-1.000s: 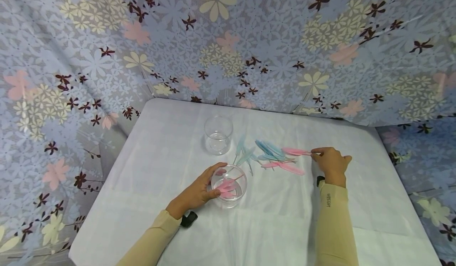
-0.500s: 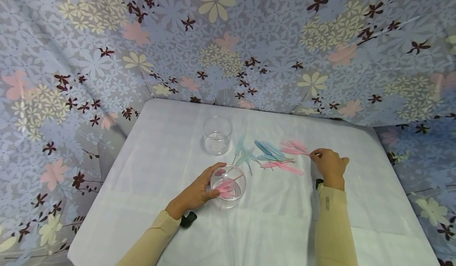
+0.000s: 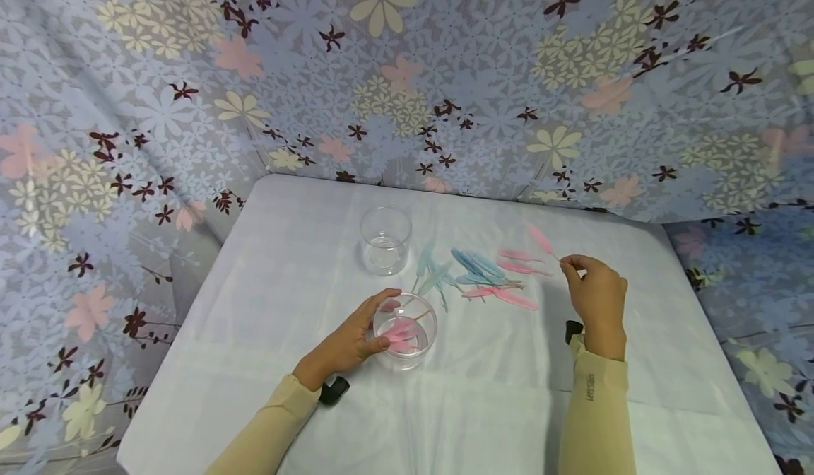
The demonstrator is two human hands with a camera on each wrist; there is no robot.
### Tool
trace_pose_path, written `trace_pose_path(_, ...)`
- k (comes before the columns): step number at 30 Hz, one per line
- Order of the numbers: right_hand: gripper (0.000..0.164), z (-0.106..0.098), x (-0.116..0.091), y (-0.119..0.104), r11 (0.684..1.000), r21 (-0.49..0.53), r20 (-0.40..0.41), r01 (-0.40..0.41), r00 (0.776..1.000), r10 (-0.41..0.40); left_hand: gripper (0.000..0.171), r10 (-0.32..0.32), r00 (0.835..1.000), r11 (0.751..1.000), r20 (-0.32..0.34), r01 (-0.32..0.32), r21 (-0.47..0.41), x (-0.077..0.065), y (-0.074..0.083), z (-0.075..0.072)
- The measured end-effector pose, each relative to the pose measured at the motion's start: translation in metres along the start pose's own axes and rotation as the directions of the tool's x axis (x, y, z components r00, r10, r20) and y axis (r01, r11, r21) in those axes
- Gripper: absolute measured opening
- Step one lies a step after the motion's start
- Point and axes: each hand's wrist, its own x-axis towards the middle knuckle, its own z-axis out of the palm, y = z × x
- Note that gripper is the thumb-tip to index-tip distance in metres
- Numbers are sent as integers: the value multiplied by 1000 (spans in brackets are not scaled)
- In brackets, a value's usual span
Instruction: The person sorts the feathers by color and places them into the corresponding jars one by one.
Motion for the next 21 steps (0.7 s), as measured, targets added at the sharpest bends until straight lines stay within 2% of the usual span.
trace_pose_path(5,18,-11,-7,-24,989,108,-107,100,990,-89,89,-7,1000,1000,-7,8,19,-1,-1,0)
trace_pose_path(11,15,-23,-18,-49,954,194,-195,228,962,-191,88,-4,1000,1000,3,4,12,-1,-2,1)
trace_pose_path(18,12,-34,-38,-81,886,364,-168,286,956,-239,89,9,1000,1000,7,-9,11,0,-1,-1)
trace_pose_path(21,12,-35,-42,-93,862,400,-153,312,950,-273,90,2,1000,1000,9,-2,14,0,0,-2)
